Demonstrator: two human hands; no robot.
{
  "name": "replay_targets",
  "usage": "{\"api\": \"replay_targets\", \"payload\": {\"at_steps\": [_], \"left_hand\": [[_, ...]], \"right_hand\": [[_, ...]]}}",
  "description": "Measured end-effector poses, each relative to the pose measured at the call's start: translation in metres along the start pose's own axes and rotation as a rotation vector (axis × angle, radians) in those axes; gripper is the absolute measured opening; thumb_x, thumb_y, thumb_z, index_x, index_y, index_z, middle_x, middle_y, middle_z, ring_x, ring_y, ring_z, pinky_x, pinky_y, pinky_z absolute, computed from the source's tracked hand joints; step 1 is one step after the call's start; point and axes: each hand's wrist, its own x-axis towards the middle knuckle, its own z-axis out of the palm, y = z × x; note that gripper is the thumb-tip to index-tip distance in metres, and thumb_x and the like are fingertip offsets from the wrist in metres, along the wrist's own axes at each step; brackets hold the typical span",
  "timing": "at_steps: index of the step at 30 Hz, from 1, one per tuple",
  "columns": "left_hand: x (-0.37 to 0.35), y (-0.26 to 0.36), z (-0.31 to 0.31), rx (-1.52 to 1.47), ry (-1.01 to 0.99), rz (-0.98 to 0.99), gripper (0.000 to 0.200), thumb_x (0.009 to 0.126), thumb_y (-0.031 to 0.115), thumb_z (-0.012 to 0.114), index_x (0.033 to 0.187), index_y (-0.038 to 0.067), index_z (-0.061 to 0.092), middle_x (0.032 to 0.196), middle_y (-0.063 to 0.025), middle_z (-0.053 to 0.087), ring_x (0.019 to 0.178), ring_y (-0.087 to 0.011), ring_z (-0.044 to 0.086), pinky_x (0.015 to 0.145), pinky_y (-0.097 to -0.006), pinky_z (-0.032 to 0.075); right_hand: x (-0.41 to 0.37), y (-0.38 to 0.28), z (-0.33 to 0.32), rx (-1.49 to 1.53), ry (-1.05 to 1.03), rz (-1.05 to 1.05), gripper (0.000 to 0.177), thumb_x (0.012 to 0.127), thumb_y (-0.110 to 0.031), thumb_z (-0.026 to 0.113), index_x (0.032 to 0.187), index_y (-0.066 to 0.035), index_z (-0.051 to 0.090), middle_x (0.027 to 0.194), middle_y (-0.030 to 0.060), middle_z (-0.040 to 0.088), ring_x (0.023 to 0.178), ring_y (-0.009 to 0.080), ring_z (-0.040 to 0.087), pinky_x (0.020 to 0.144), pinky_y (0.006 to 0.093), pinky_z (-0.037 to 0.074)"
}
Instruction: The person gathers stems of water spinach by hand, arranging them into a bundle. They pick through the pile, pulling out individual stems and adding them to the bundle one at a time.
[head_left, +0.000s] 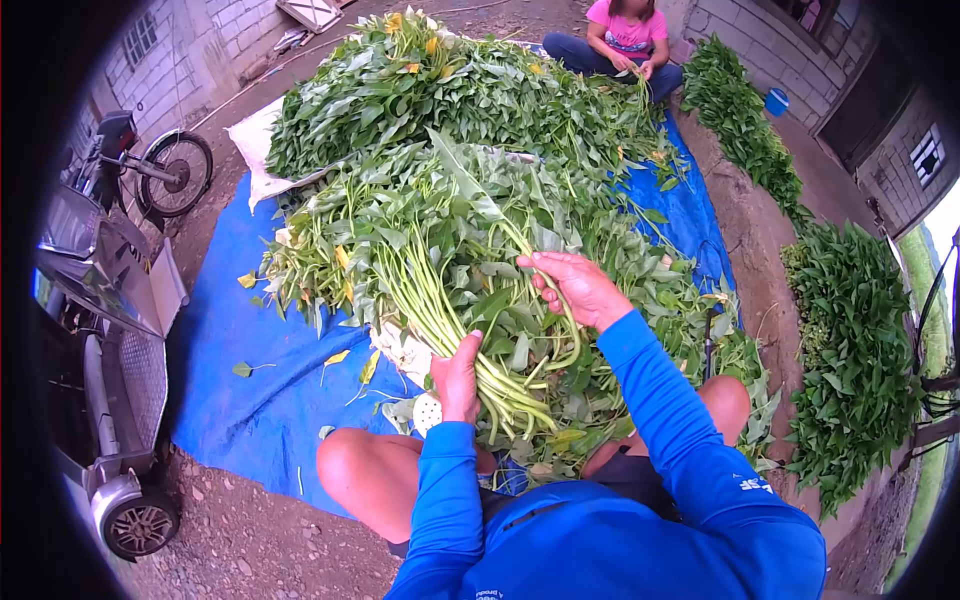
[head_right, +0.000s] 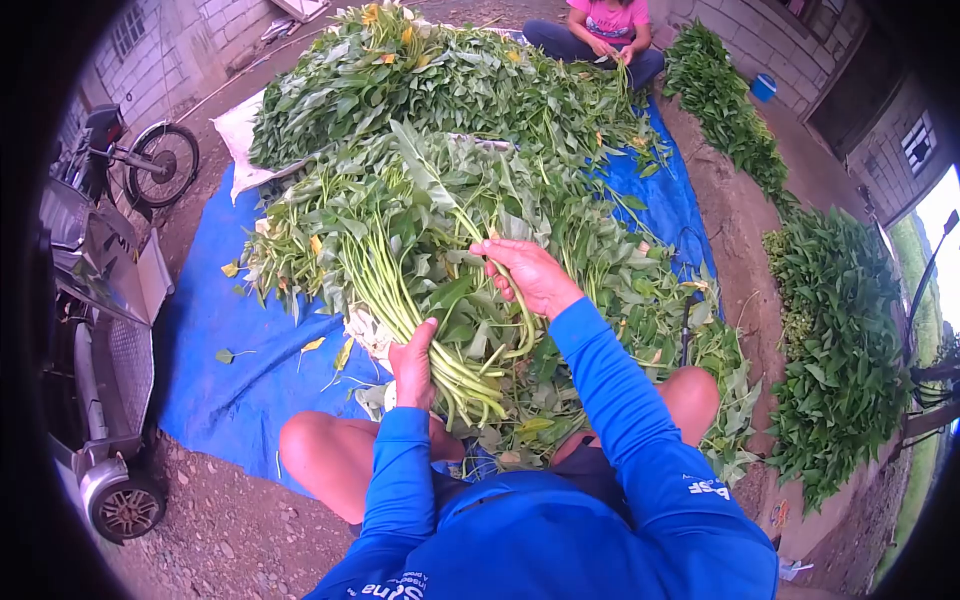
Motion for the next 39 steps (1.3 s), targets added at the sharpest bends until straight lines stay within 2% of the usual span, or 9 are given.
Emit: {"api": "replay_targets", "payload": {"at_steps": [10, 13, 16, 21, 24, 30, 32, 35, 39], "left_hand": [[-0.002, -0.001, -0.001, 0.0, -0.011, 0.004, 0.044, 0.09, 0.008, 0.08, 0.129, -0.004, 0.063, 0.115, -0.0103, 0.072, 0.097, -0.0183, 0.069, 0.088, -0.0337, 0.056], [-0.001, -0.004, -0.002, -0.014, -0.011, -0.007, 0.044, 0.09, 0.009, 0.08, 0.128, -0.004, 0.064, 0.114, -0.0103, 0.073, 0.096, -0.0184, 0.069, 0.088, -0.0337, 0.056], [-0.004, -0.004, 0.0, -0.045, -0.006, -0.061, 0.043, 0.091, 0.01, 0.08, 0.128, -0.004, 0.065, 0.113, -0.0102, 0.074, 0.095, -0.019, 0.07, 0.086, -0.0338, 0.057], [-0.004, -0.007, 0.002, -0.133, -0.017, -0.138, 0.04, 0.093, 0.011, 0.079, 0.128, -0.002, 0.065, 0.115, -0.0114, 0.074, 0.096, -0.0194, 0.071, 0.087, -0.0369, 0.06], [0.018, -0.034, -0.02, -0.384, -0.157, -0.366, 0.041, 0.098, 0.022, 0.076, 0.132, 0.002, 0.065, 0.122, -0.0115, 0.073, 0.109, -0.025, 0.072, 0.093, -0.042, 0.061], [0.024, -0.043, -0.041, -0.513, -0.203, -0.485, 0.039, 0.105, 0.031, 0.07, 0.133, 0.005, 0.065, 0.124, -0.0119, 0.072, 0.11, -0.0273, 0.072, 0.101, -0.0453, 0.059], [0.026, -0.051, -0.037, -0.465, -0.11, -0.379, 0.041, 0.102, 0.026, 0.075, 0.134, 0.003, 0.064, 0.124, -0.0122, 0.072, 0.11, -0.0253, 0.071, 0.099, -0.0434, 0.059], [0.012, -0.056, -0.019, -0.227, 0.161, 0.075, 0.046, 0.096, 0.02, 0.081, 0.132, -0.002, 0.063, 0.119, -0.0135, 0.072, 0.103, -0.0236, 0.072, 0.091, -0.0395, 0.061], [0.019, -0.047, -0.032, -0.29, 0.075, -0.247, 0.047, 0.091, 0.017, 0.086, 0.123, -0.009, 0.064, 0.106, -0.0154, 0.073, 0.088, -0.0235, 0.073, 0.077, -0.0366, 0.063]], "right_hand": [[0.002, 0.001, 0.011, -0.209, 0.373, -0.125, 0.027, 0.102, -0.029, 0.069, 0.102, -0.004, 0.078, 0.079, 0.0003, 0.068, 0.059, 0.0077, 0.057, 0.052, 0.0241, 0.044], [0.001, -0.003, 0.015, -0.347, 0.547, -0.364, 0.029, 0.101, -0.028, 0.071, 0.102, 0.0, 0.08, 0.08, 0.0028, 0.069, 0.065, 0.0116, 0.06, 0.06, 0.0282, 0.049], [-0.011, -0.019, 0.026, -0.743, 0.658, -0.874, 0.03, 0.1, -0.027, 0.073, 0.105, 0.001, 0.08, 0.08, 0.0062, 0.068, 0.072, 0.0169, 0.063, 0.069, 0.0336, 0.052], [-0.003, -0.004, 0.066, -1.005, 0.579, -0.813, 0.027, 0.098, -0.027, 0.07, 0.103, -0.003, 0.082, 0.082, 0.0172, 0.068, 0.078, 0.033, 0.068, 0.074, 0.0419, 0.053], [0.015, 0.067, 0.087, -0.992, 0.285, -0.226, 0.03, 0.098, -0.031, 0.068, 0.098, -0.004, 0.082, 0.098, 0.027, 0.076, 0.091, 0.0449, 0.074, 0.084, 0.049, 0.057], [0.025, 0.149, 0.079, -0.713, 0.209, -0.15, 0.03, 0.102, -0.028, 0.065, 0.109, -0.001, 0.078, 0.1, 0.0225, 0.078, 0.093, 0.0364, 0.075, 0.087, 0.0434, 0.058], [0.03, 0.166, 0.075, -0.686, 0.198, -0.265, 0.027, 0.102, -0.024, 0.066, 0.112, -0.001, 0.077, 0.099, 0.0209, 0.078, 0.093, 0.0318, 0.076, 0.086, 0.0414, 0.059], [0.032, 0.179, 0.082, -0.507, 0.264, -0.219, 0.019, 0.1, -0.013, 0.07, 0.113, 0.0, 0.076, 0.098, 0.0168, 0.079, 0.09, 0.0198, 0.075, 0.082, 0.035, 0.059], [0.015, 0.177, 0.088, -0.377, 0.203, -0.156, 0.019, 0.099, -0.011, 0.07, 0.112, 0.002, 0.075, 0.102, 0.0154, 0.078, 0.092, 0.017, 0.073, 0.086, 0.0325, 0.058]]}}
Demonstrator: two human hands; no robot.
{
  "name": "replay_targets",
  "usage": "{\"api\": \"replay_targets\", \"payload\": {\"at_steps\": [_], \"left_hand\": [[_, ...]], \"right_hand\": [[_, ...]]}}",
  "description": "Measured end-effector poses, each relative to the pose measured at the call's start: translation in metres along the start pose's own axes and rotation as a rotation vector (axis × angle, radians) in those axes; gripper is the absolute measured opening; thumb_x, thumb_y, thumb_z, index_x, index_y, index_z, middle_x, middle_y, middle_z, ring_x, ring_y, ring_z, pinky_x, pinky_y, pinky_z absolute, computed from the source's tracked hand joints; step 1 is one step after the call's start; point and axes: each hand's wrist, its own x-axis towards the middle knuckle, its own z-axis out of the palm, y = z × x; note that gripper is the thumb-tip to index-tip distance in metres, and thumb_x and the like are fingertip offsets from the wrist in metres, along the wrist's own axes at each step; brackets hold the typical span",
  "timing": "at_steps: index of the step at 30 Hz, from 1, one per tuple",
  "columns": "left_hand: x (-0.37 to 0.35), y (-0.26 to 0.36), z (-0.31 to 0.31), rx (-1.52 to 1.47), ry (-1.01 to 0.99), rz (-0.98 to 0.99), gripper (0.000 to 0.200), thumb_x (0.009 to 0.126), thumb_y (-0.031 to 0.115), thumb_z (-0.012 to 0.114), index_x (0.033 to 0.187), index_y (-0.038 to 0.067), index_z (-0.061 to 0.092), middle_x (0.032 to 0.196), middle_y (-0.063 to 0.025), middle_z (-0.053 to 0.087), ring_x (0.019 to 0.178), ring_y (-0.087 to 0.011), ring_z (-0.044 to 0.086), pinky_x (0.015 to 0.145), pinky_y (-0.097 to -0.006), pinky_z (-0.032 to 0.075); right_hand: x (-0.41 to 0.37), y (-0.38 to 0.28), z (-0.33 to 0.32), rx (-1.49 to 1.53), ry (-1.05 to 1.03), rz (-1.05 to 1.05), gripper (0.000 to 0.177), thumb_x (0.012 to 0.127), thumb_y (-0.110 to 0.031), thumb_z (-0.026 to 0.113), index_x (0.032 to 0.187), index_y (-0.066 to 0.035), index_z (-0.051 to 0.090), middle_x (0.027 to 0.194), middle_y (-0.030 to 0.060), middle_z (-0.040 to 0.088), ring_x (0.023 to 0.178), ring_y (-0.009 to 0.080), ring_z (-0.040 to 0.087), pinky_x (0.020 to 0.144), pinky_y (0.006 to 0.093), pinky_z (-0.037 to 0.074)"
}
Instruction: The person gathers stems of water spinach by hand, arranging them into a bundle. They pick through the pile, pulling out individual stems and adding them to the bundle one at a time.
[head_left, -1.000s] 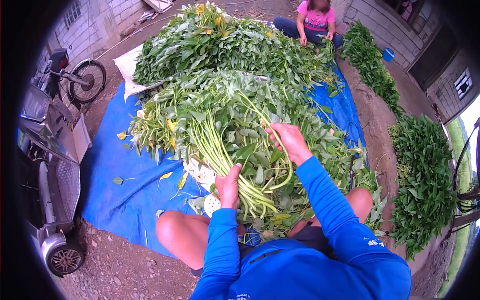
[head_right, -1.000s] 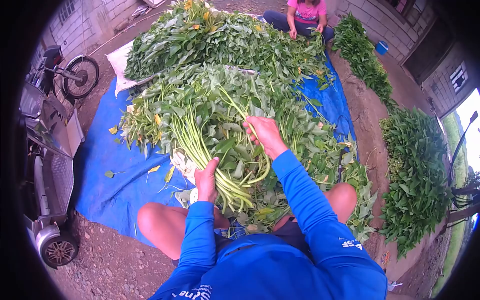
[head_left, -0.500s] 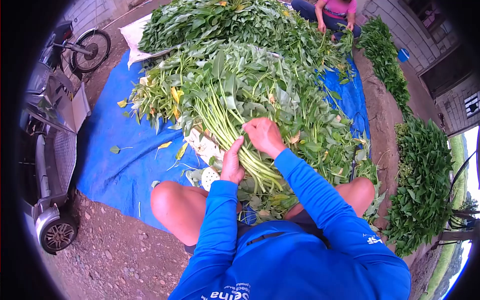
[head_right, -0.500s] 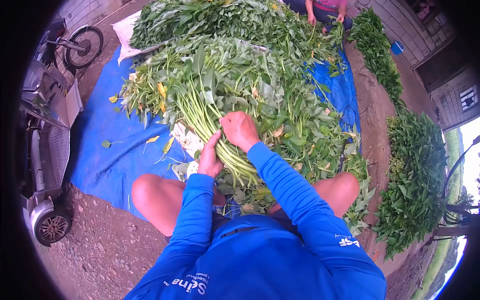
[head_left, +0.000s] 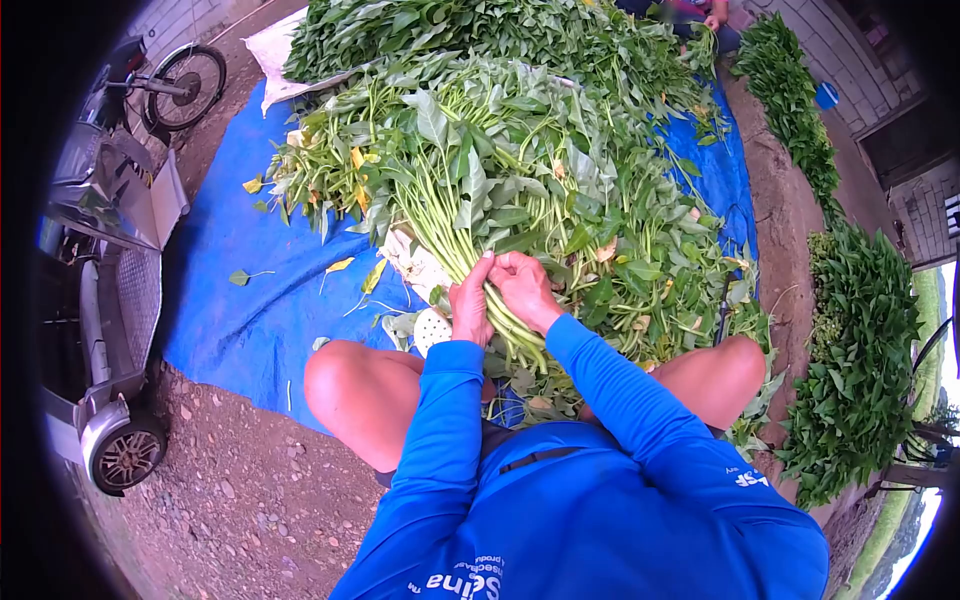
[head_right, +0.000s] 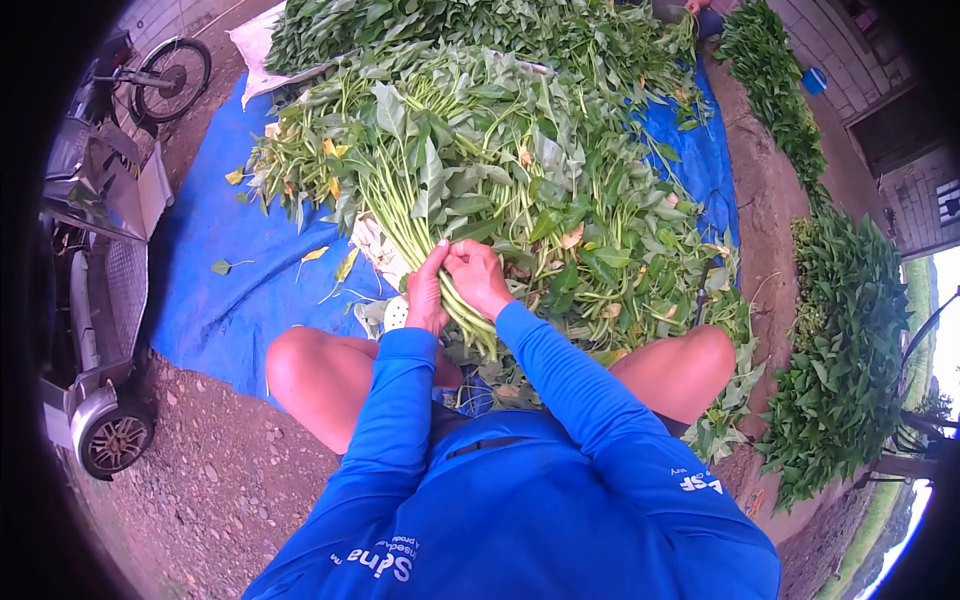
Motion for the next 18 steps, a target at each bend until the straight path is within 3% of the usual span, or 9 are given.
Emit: {"api": "replay_targets", "payload": {"at_steps": [5, 6, 7, 9, 13, 15, 17, 18], "left_hand": [[0.002, 0.005, 0.0, 0.12, 0.073, 0.081, 0.037, 0.09, 0.014, 0.083, 0.117, -0.006, 0.066, 0.102, -0.0133, 0.073, 0.086, -0.0223, 0.073, 0.077, -0.0371, 0.062], [0.0, 0.006, 0.002, 0.134, 0.082, 0.117, 0.036, 0.091, 0.015, 0.083, 0.115, -0.005, 0.067, 0.1, -0.0124, 0.073, 0.085, -0.022, 0.073, 0.077, -0.037, 0.062], [0.001, 0.008, 0.001, 0.128, 0.074, 0.115, 0.039, 0.09, 0.014, 0.083, 0.118, -0.006, 0.065, 0.102, -0.0129, 0.073, 0.086, -0.0223, 0.073, 0.077, -0.0369, 0.062], [0.001, 0.013, 0.004, 0.116, 0.055, 0.106, 0.046, 0.089, 0.012, 0.083, 0.125, -0.007, 0.062, 0.108, -0.0141, 0.073, 0.088, -0.023, 0.073, 0.077, -0.0368, 0.062], [-0.006, 0.008, 0.015, 0.13, -0.11, 0.209, 0.047, 0.089, 0.01, 0.083, 0.126, -0.007, 0.06, 0.11, -0.0135, 0.072, 0.088, -0.0231, 0.072, 0.077, -0.0369, 0.062], [0.002, 0.015, 0.001, 0.248, -0.049, 0.074, 0.035, 0.09, 0.005, 0.079, 0.12, -0.003, 0.063, 0.104, -0.0117, 0.072, 0.085, -0.0219, 0.073, 0.075, -0.0361, 0.063], [0.0, 0.023, 0.005, 0.225, -0.103, 0.094, 0.03, 0.093, 0.008, 0.076, 0.118, -0.005, 0.066, 0.103, -0.014, 0.074, 0.086, -0.0258, 0.076, 0.077, -0.0383, 0.066], [-0.005, 0.029, 0.01, 0.223, -0.109, 0.112, 0.029, 0.093, 0.008, 0.075, 0.118, -0.005, 0.066, 0.104, -0.0144, 0.074, 0.087, -0.0266, 0.076, 0.079, -0.0388, 0.067]], "right_hand": [[-0.006, 0.009, -0.015, -0.082, -0.027, -0.061, 0.022, 0.095, -0.011, 0.072, 0.112, 0.002, 0.075, 0.107, 0.0165, 0.079, 0.097, 0.0246, 0.076, 0.09, 0.0356, 0.059], [-0.017, -0.006, -0.022, -0.269, -0.007, -0.093, 0.024, 0.092, -0.017, 0.074, 0.11, 0.0, 0.076, 0.103, 0.0169, 0.079, 0.096, 0.0295, 0.077, 0.09, 0.0381, 0.06], [-0.029, -0.02, -0.032, -0.411, -0.059, -0.098, 0.026, 0.093, -0.022, 0.074, 0.108, -0.002, 0.077, 0.099, 0.0183, 0.079, 0.093, 0.0314, 0.077, 0.089, 0.04, 0.059], [-0.041, -0.023, -0.037, -0.363, -0.082, -0.041, 0.028, 0.094, -0.024, 0.071, 0.109, -0.001, 0.078, 0.101, 0.0196, 0.079, 0.093, 0.0329, 0.077, 0.089, 0.0414, 0.059], [-0.036, -0.013, -0.033, -0.378, -0.035, -0.149, 0.032, 0.098, -0.028, 0.071, 0.114, -0.001, 0.079, 0.109, 0.0171, 0.08, 0.099, 0.0285, 0.076, 0.091, 0.039, 0.058], [-0.034, -0.022, -0.049, -0.263, -0.136, -0.109, 0.028, 0.099, -0.022, 0.071, 0.114, 0.001, 0.078, 0.106, 0.0129, 0.08, 0.095, 0.0226, 0.075, 0.087, 0.0353, 0.058], [-0.024, -0.022, -0.077, 0.071, 0.041, -0.126, 0.023, 0.099, -0.015, 0.072, 0.114, 0.001, 0.078, 0.102, 0.0069, 0.079, 0.09, 0.0135, 0.07, 0.082, 0.0298, 0.057], [-0.025, -0.027, -0.097, 0.029, 0.045, -0.112, 0.022, 0.098, -0.013, 0.073, 0.114, 0.001, 0.078, 0.1, 0.0049, 0.077, 0.089, 0.0102, 0.068, 0.08, 0.0278, 0.056]]}}
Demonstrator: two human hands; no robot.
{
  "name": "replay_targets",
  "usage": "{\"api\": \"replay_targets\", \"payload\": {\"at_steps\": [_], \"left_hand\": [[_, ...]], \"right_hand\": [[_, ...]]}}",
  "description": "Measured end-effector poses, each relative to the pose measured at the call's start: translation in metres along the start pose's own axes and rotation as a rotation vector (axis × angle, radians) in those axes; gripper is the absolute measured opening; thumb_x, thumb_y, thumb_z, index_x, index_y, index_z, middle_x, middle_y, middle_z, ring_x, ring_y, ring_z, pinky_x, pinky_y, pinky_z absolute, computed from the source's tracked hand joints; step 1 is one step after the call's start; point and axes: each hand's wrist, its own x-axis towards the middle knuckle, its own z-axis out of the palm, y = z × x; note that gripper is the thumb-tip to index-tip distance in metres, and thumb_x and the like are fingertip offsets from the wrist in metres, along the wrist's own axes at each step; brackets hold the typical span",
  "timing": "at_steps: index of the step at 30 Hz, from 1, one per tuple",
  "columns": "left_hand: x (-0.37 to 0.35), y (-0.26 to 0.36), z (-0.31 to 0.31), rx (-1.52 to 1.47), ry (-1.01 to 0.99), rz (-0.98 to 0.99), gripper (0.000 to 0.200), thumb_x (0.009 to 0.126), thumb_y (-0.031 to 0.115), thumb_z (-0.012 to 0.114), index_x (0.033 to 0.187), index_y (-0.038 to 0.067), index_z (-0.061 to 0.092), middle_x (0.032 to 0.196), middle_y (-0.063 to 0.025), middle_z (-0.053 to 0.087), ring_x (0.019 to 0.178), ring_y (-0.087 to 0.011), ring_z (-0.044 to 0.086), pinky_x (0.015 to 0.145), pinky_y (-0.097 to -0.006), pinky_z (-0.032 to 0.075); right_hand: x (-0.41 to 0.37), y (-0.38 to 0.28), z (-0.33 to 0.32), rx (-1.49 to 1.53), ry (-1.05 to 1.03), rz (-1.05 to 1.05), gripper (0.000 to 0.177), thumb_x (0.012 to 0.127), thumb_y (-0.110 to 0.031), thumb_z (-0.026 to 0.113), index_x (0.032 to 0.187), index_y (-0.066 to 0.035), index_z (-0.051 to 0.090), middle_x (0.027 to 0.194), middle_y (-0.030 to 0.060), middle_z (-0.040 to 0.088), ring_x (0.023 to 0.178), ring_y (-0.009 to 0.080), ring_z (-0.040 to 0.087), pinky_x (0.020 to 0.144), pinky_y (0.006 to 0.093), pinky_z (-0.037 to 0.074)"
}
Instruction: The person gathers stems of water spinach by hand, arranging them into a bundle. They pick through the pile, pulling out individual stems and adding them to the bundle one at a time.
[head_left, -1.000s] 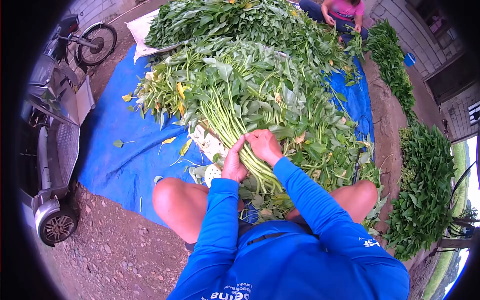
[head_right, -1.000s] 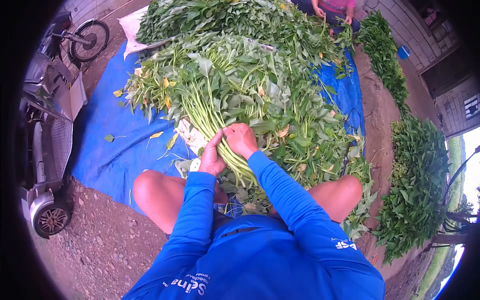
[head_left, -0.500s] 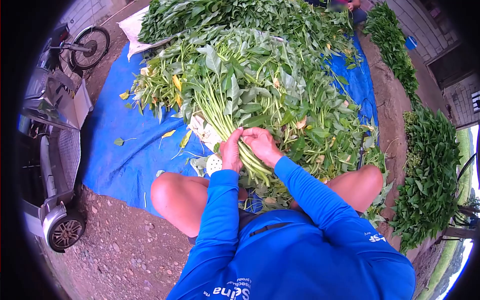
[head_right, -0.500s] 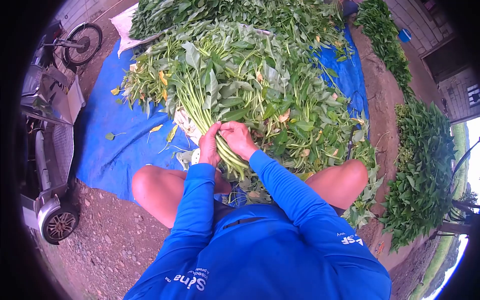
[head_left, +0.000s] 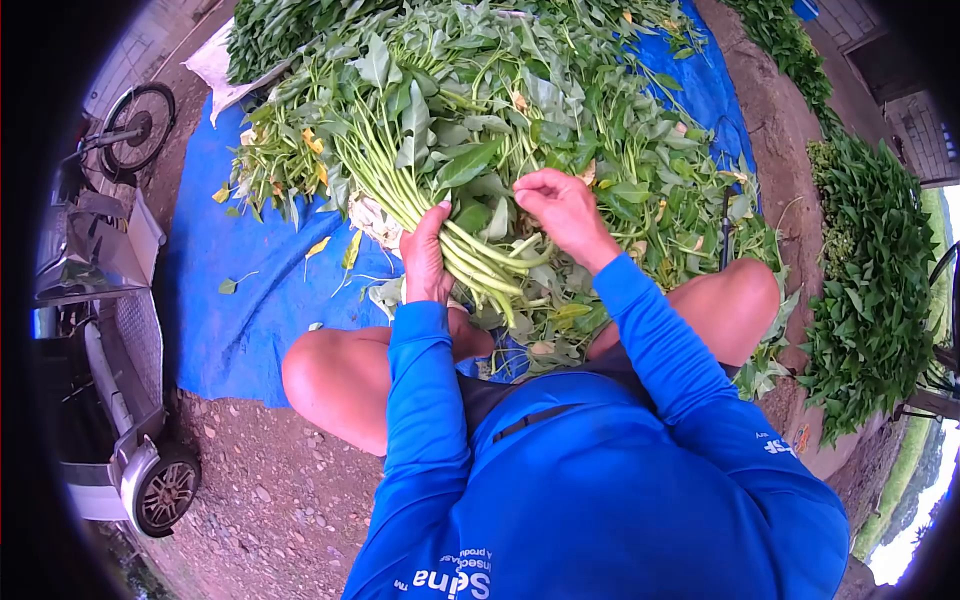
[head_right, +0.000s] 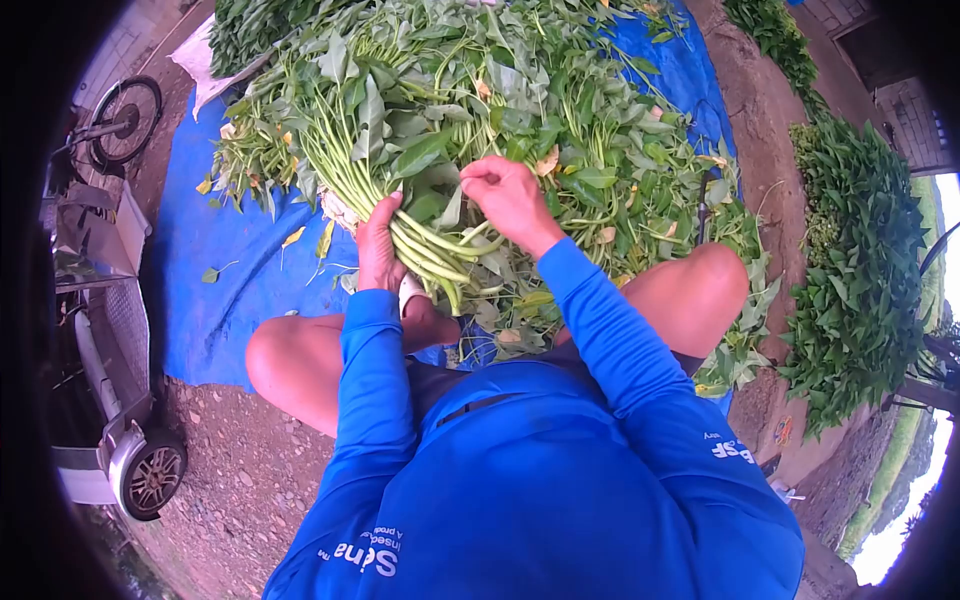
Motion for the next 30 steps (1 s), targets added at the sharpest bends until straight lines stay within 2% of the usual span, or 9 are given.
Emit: {"api": "replay_targets", "payload": {"at_steps": [2, 5, 13, 15, 20, 24, 26, 29, 30], "left_hand": [[0.003, 0.003, -0.005, -0.003, -0.016, 0.027, 0.03, 0.094, 0.009, 0.074, 0.119, -0.005, 0.066, 0.106, -0.0153, 0.074, 0.09, -0.0278, 0.077, 0.082, -0.0396, 0.067], [0.004, 0.01, -0.005, -0.056, -0.06, -0.021, 0.031, 0.095, 0.012, 0.074, 0.121, -0.005, 0.066, 0.109, -0.0167, 0.074, 0.094, -0.0288, 0.077, 0.086, -0.0419, 0.067], [0.005, 0.014, 0.006, 0.002, 0.049, 0.051, 0.026, 0.094, 0.012, 0.076, 0.115, -0.001, 0.068, 0.101, -0.0095, 0.072, 0.086, -0.0229, 0.073, 0.079, -0.0372, 0.064], [0.002, 0.012, 0.011, 0.008, 0.089, 0.061, 0.023, 0.094, 0.012, 0.076, 0.112, -0.001, 0.069, 0.097, -0.0077, 0.071, 0.084, -0.0212, 0.071, 0.077, -0.0361, 0.062], [-0.005, 0.01, 0.019, 0.152, 0.085, 0.172, 0.024, 0.092, 0.007, 0.074, 0.11, -0.007, 0.066, 0.101, -0.013, 0.072, 0.087, -0.0244, 0.075, 0.073, -0.0385, 0.066], [-0.004, 0.037, 0.024, 0.164, 0.131, 0.221, 0.024, 0.093, 0.01, 0.076, 0.11, -0.005, 0.068, 0.098, -0.0111, 0.072, 0.082, -0.021, 0.072, 0.078, -0.0345, 0.061], [-0.01, 0.054, 0.025, 0.19, 0.109, 0.174, 0.024, 0.094, 0.012, 0.075, 0.109, -0.005, 0.069, 0.098, -0.0118, 0.074, 0.083, -0.0213, 0.073, 0.078, -0.035, 0.062], [-0.009, 0.056, 0.026, 0.154, 0.112, 0.16, 0.024, 0.095, 0.013, 0.075, 0.11, -0.004, 0.069, 0.1, -0.0124, 0.075, 0.084, -0.0216, 0.074, 0.077, -0.0346, 0.063], [-0.009, 0.052, 0.025, 0.155, 0.115, 0.153, 0.024, 0.095, 0.013, 0.075, 0.11, -0.004, 0.069, 0.1, -0.0121, 0.075, 0.084, -0.0216, 0.074, 0.077, -0.0346, 0.063]], "right_hand": [[-0.014, -0.023, -0.031, -0.084, -0.097, 0.033, 0.02, 0.096, -0.01, 0.073, 0.113, 0.001, 0.078, 0.096, 0.0023, 0.074, 0.086, 0.007, 0.065, 0.076, 0.0268, 0.054], [-0.058, -0.047, -0.04, -0.385, -0.358, -0.115, 0.022, 0.091, -0.012, 0.071, 0.107, 0.0, 0.079, 0.097, 0.0104, 0.071, 0.089, 0.0201, 0.068, 0.082, 0.036, 0.056], [-0.085, -0.031, -0.025, -0.698, -0.065, -0.672, 0.021, 0.093, -0.02, 0.072, 0.107, -0.006, 0.076, 0.089, 0.0084, 0.066, 0.089, 0.0305, 0.064, 0.085, 0.0432, 0.049], [-0.093, -0.03, -0.013, -0.63, -0.065, -0.497, 0.02, 0.096, -0.018, 0.067, 0.105, -0.001, 0.075, 0.091, 0.0143, 0.072, 0.082, 0.0352, 0.067, 0.073, 0.0474, 0.053], [-0.071, -0.051, -0.002, -0.665, -0.464, 0.338, 0.033, 0.091, -0.028, 0.061, 0.093, 0.001, 0.077, 0.09, 0.0207, 0.075, 0.09, 0.039, 0.072, 0.079, 0.0503, 0.055], [-0.077, -0.004, -0.018, -0.906, -1.051, 0.31, 0.036, 0.086, -0.032, 0.066, 0.099, -0.002, 0.081, 0.104, 0.0207, 0.077, 0.098, 0.0372, 0.073, 0.086, 0.0486, 0.056], [-0.055, 0.022, -0.057, -0.891, -0.882, 0.24, 0.037, 0.087, -0.033, 0.066, 0.1, -0.002, 0.081, 0.106, 0.0209, 0.077, 0.097, 0.0392, 0.073, 0.087, 0.0483, 0.057], [0.003, 0.066, -0.122, -0.544, 0.412, 0.185, 0.025, 0.087, -0.022, 0.067, 0.094, 0.0, 0.078, 0.11, 0.0279, 0.073, 0.096, 0.0463, 0.072, 0.09, 0.051, 0.058], [0.023, 0.092, -0.153, -0.641, 0.601, 0.232, 0.032, 0.085, -0.026, 0.073, 0.103, 0.0, 0.077, 0.11, 0.0267, 0.075, 0.099, 0.0418, 0.074, 0.092, 0.0469, 0.058]]}}
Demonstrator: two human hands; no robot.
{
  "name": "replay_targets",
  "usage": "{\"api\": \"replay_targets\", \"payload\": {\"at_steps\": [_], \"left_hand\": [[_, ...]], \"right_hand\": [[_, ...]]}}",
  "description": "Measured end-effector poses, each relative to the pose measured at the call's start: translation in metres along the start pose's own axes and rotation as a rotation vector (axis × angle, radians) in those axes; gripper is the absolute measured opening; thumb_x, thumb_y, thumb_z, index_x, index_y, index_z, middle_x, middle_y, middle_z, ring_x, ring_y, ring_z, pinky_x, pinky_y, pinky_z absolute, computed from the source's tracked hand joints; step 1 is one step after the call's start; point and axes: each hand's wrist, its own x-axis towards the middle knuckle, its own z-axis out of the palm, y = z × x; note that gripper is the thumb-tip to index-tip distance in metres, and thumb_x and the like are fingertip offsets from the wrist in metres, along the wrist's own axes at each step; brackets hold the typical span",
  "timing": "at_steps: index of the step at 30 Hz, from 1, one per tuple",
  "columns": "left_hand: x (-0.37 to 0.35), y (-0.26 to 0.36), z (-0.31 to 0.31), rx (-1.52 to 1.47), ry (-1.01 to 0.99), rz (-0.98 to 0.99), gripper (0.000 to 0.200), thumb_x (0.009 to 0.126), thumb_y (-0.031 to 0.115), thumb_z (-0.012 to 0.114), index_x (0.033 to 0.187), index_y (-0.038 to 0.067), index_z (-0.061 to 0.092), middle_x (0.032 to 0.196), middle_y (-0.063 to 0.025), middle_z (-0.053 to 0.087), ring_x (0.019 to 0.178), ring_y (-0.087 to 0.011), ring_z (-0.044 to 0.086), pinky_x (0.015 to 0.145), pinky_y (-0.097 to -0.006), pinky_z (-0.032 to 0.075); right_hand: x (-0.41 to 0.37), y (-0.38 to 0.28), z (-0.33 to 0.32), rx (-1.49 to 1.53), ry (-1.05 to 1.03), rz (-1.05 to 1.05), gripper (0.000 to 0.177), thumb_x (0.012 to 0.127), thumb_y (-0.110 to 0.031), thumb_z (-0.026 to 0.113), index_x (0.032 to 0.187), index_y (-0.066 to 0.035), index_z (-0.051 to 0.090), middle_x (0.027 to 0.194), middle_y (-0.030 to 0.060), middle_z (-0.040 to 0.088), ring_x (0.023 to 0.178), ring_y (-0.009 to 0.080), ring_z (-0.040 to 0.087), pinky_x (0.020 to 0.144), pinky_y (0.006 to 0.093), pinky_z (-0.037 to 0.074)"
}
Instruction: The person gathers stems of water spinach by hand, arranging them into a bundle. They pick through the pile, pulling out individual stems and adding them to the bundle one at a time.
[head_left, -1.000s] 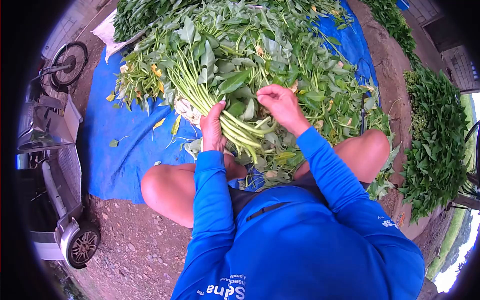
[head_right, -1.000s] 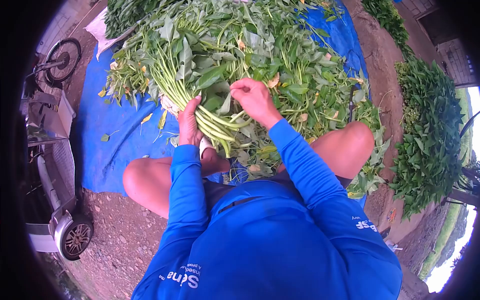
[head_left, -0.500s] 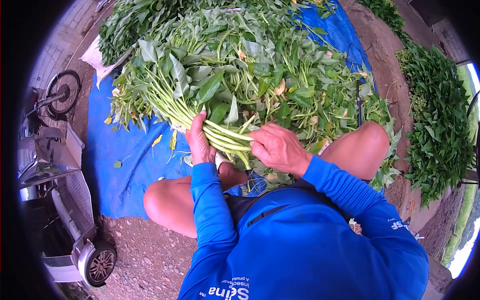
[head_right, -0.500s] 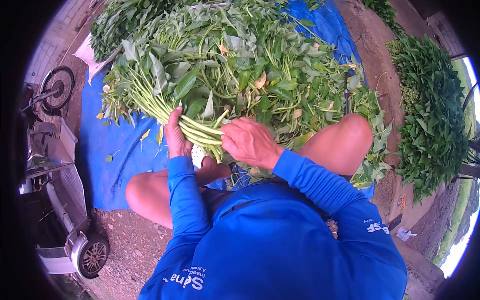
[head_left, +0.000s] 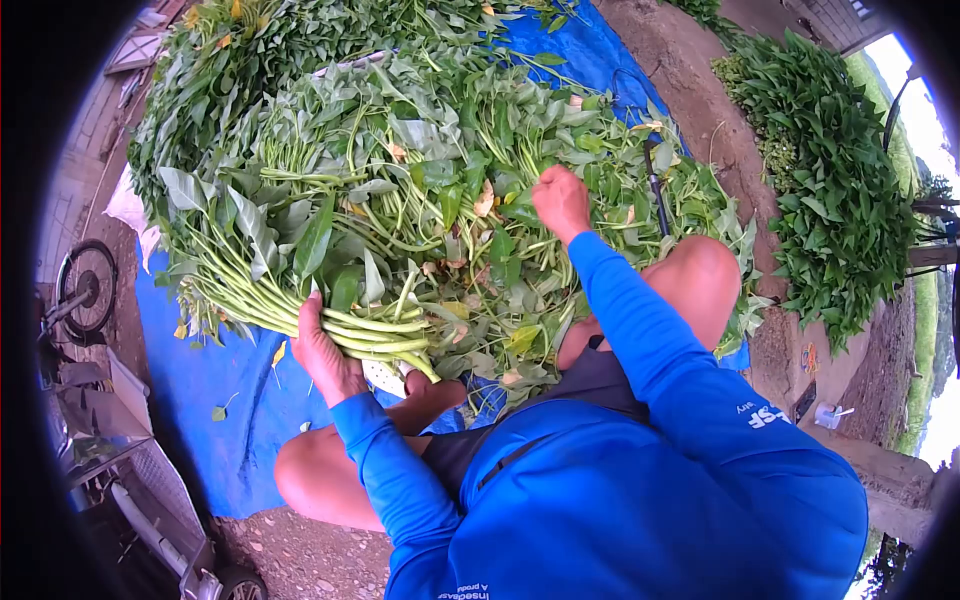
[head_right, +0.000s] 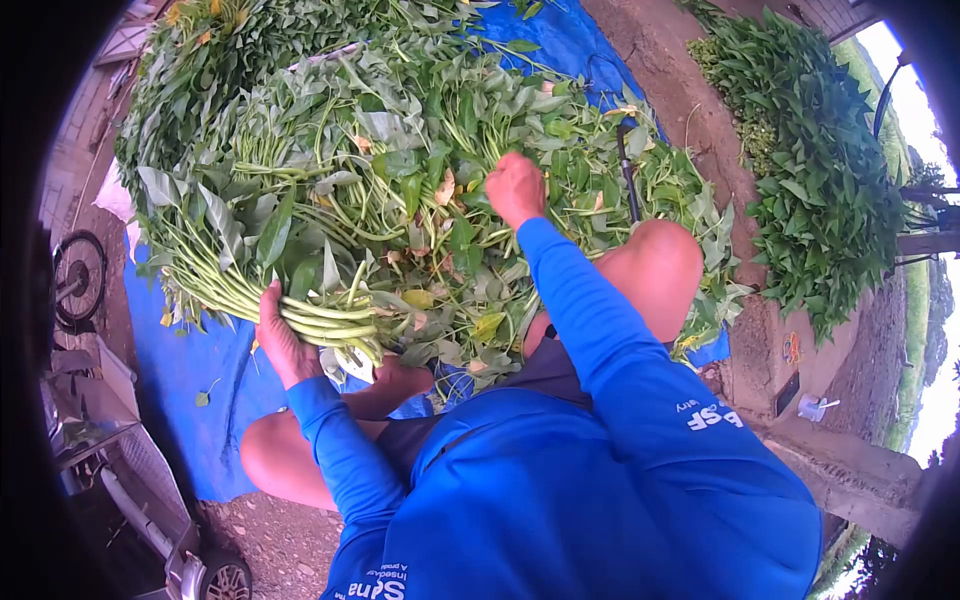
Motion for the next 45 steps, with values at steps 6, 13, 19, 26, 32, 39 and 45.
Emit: {"api": "replay_targets", "payload": {"at_steps": [6, 13, 19, 26, 32, 39, 45], "left_hand": [[-0.009, -0.006, 0.025, 0.034, -0.003, -0.042, 0.025, 0.094, 0.01, 0.074, 0.112, -0.004, 0.066, 0.098, -0.0107, 0.071, 0.079, -0.0214, 0.072, 0.072, -0.0349, 0.062], [-0.013, -0.016, 0.037, 0.111, 0.02, -0.049, 0.024, 0.092, 0.007, 0.073, 0.112, -0.001, 0.064, 0.093, -0.0067, 0.068, 0.074, -0.0179, 0.069, 0.065, -0.0328, 0.06], [-0.004, -0.026, 0.036, 0.084, -0.001, -0.022, 0.027, 0.091, 0.011, 0.075, 0.112, -0.004, 0.065, 0.096, -0.0112, 0.071, 0.077, -0.0229, 0.072, 0.07, -0.0353, 0.063], [-0.01, -0.011, 0.046, -0.01, -0.009, -0.013, 0.028, 0.09, 0.009, 0.076, 0.114, -0.003, 0.066, 0.097, -0.0092, 0.071, 0.081, -0.0205, 0.071, 0.074, -0.0349, 0.062], [-0.016, 0.011, 0.038, -0.073, 0.002, 0.01, 0.029, 0.09, 0.008, 0.076, 0.116, -0.002, 0.067, 0.097, -0.0073, 0.071, 0.082, -0.0182, 0.07, 0.076, -0.0331, 0.059], [-0.021, 0.029, 0.017, -0.131, -0.001, 0.082, 0.033, 0.089, 0.009, 0.078, 0.117, -0.003, 0.067, 0.101, -0.0077, 0.071, 0.084, -0.0178, 0.069, 0.076, -0.0325, 0.058], [-0.036, 0.059, 0.007, -0.2, -0.004, 0.15, 0.032, 0.089, 0.007, 0.077, 0.117, -0.004, 0.067, 0.103, -0.0094, 0.072, 0.088, -0.0187, 0.071, 0.079, -0.033, 0.059]], "right_hand": [[0.042, 0.072, 0.027, -0.044, -0.351, 0.354, 0.083, 0.068, -0.047, 0.095, 0.12, 0.012, 0.071, 0.128, 0.0251, 0.072, 0.122, 0.0372, 0.069, 0.106, 0.0427, 0.053], [0.051, 0.071, 0.051, -0.149, -0.481, 0.464, 0.085, 0.079, -0.042, 0.089, 0.138, 0.01, 0.058, 0.14, 0.0297, 0.065, 0.132, 0.0406, 0.064, 0.112, 0.0453, 0.051], [0.043, 0.075, 0.06, -0.159, -0.301, 0.327, 0.081, 0.081, -0.025, 0.085, 0.146, -0.001, 0.042, 0.13, 0.0356, 0.066, 0.123, 0.0504, 0.065, 0.109, 0.0531, 0.052], [0.079, 0.032, -0.034, -0.341, -0.2, 0.13, 0.062, 0.084, -0.015, 0.074, 0.141, -0.004, 0.052, 0.126, 0.0316, 0.07, 0.121, 0.0488, 0.067, 0.106, 0.0533, 0.053], [0.107, -0.066, -0.15, -0.685, -0.101, -0.227, 0.042, 0.088, -0.011, 0.068, 0.127, -0.003, 0.055, 0.123, 0.0294, 0.071, 0.113, 0.0487, 0.07, 0.097, 0.0557, 0.056], [0.121, -0.149, -0.165, -0.965, 0.274, -0.701, 0.031, 0.096, -0.013, 0.058, 0.126, -0.005, 0.058, 0.107, 0.0203, 0.073, 0.096, 0.0417, 0.074, 0.079, 0.0534, 0.059], [0.007, -0.198, -0.056, -1.054, 0.243, -0.88, 0.05, 0.097, -0.019, 0.06, 0.146, -0.009, 0.056, 0.129, 0.0188, 0.065, 0.111, 0.035, 0.066, 0.093, 0.0576, 0.05]]}}
